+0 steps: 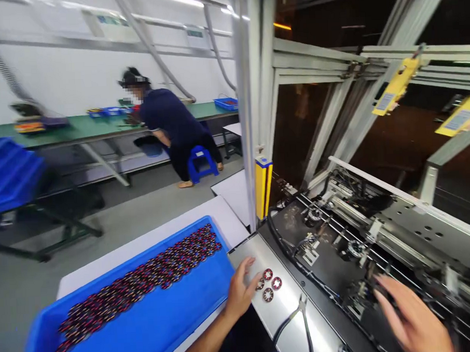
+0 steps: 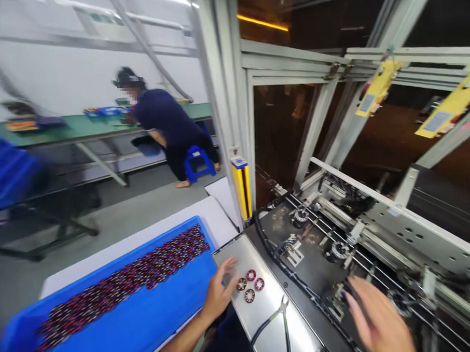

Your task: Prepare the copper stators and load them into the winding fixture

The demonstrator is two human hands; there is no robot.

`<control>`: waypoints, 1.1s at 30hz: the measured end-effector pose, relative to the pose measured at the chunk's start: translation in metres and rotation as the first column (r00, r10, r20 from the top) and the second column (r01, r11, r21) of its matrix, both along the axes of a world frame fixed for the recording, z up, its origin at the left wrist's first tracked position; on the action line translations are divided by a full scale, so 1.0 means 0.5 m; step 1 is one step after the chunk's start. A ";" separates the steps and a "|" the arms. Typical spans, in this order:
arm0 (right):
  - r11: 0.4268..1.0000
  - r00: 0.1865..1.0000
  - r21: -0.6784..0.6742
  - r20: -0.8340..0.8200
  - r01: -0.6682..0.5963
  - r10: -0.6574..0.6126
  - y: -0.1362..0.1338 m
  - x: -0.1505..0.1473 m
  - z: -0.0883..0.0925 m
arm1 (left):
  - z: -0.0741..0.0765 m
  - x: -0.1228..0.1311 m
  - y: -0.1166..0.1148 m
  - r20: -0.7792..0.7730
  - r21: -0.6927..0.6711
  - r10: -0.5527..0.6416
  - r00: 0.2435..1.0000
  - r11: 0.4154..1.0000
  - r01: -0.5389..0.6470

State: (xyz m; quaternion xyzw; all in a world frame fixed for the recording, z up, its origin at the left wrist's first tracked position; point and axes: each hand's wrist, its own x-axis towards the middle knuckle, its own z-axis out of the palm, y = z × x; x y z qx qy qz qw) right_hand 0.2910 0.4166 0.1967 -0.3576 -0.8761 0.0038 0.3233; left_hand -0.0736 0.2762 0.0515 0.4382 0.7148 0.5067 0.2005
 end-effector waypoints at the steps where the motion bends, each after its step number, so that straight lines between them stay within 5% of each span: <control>1: 0.997 0.993 0.045 0.102 -0.068 0.063 0.031 -0.026 -0.008 | 0.005 -0.006 -0.002 0.006 -0.002 -0.012 1.000 1.000 0.012; 6: 0.989 0.931 -0.100 0.339 -0.106 0.134 0.225 -0.162 -0.090 | 0.043 -0.034 0.006 -0.073 0.005 -0.069 0.995 0.998 0.070; 9: 0.982 0.908 -0.166 0.393 -0.086 0.146 0.293 -0.219 -0.134 | 0.068 -0.043 0.024 -0.164 0.017 -0.077 0.983 0.997 0.081; 18: 0.942 0.902 -0.335 0.408 0.008 0.138 0.358 -0.294 -0.168 | 0.085 -0.052 0.111 -0.341 0.036 -0.150 0.928 0.984 0.173; 22: 0.892 0.943 -0.430 0.333 0.141 0.012 0.350 -0.284 -0.178 | 0.102 -0.052 0.166 -0.388 0.047 -0.191 0.902 0.973 0.226; 25: 0.781 0.939 -0.538 0.292 0.317 -0.180 0.360 -0.280 -0.190 | 0.116 -0.043 0.248 -0.438 0.028 -0.294 0.850 0.940 0.340; 28: 0.583 0.892 -0.677 0.302 0.448 -0.335 0.394 -0.293 -0.199 | 0.122 -0.016 0.360 -0.514 -0.034 -0.464 0.721 0.851 0.523; 31: 0.408 0.847 -0.776 0.293 0.482 -0.444 0.428 -0.310 -0.199 | 0.119 0.022 0.457 -0.579 -0.128 -0.587 0.566 0.751 0.648; 33: 0.341 0.822 -0.818 0.254 0.464 -0.510 0.439 -0.317 -0.195 | 0.113 0.043 0.499 -0.607 -0.188 -0.630 0.484 0.707 0.682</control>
